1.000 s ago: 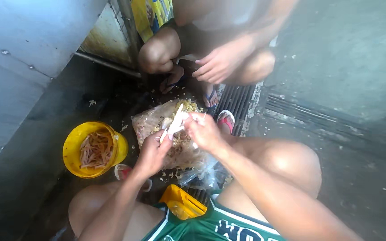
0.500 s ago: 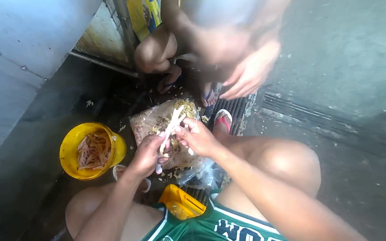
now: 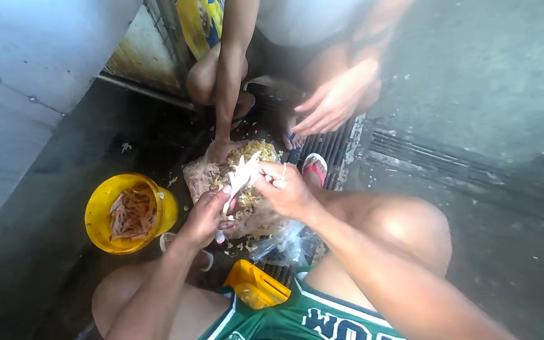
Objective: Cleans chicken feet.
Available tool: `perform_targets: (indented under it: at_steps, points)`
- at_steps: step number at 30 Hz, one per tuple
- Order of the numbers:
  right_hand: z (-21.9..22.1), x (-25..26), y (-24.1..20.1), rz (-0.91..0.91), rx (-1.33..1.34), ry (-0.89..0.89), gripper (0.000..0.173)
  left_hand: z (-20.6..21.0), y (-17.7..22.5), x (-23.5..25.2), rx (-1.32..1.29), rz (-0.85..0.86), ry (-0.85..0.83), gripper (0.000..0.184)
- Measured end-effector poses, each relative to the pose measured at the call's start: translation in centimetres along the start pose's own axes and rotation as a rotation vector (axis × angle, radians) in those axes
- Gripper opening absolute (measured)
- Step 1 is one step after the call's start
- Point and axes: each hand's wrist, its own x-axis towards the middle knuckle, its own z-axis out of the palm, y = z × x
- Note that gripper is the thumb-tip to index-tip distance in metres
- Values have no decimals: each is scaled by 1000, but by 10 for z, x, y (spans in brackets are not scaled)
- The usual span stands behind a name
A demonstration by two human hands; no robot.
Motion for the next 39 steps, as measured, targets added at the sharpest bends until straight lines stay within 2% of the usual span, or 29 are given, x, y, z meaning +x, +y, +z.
perform_targets:
  at_steps: [2, 8, 10, 15, 17, 20, 23, 25, 27, 32, 34, 36, 39]
  points:
    - [-9, 3, 0, -68, -167, 103, 23, -5, 2, -2, -50, -14, -55, 39]
    - [-20, 9, 10, -127, -335, 298, 22, -5, 6, -5, -2, -27, -91, 37]
    - [-28, 11, 14, -77, -361, 346, 24, -6, 7, -6, 9, -21, -60, 37]
    - [-66, 20, 17, 215, -259, 437, 25, -14, 17, -19, 25, 14, 36, 31]
    - [-72, 18, 15, 226, -220, 384, 26, -18, 21, -24, 89, 70, 74, 31]
    - [-61, 13, 15, 214, -251, 143, 27, -25, 23, -25, 283, 139, 155, 27]
    - [-44, 13, 17, 300, -388, -44, 27, -26, 20, -22, 345, 161, 190, 25]
    - [-37, 18, 19, 356, -469, -93, 24, -24, 19, -19, 348, 159, 187, 26]
    - [-31, 22, 22, 368, -524, -82, 32, -22, 19, -17, 356, 147, 184, 27]
    - [-25, 25, 19, 418, -486, -83, 40, -23, 16, -14, 331, 142, 193, 29]
    - [-24, 23, 17, 383, -375, -108, 35, -24, 15, -13, 281, 127, 186, 32]
    - [-23, 19, 17, 291, -110, -161, 29, -22, 15, -12, 205, 108, 171, 34]
    - [-15, 12, 18, 209, 313, -261, 36, -18, 13, -7, 106, 67, 126, 35]
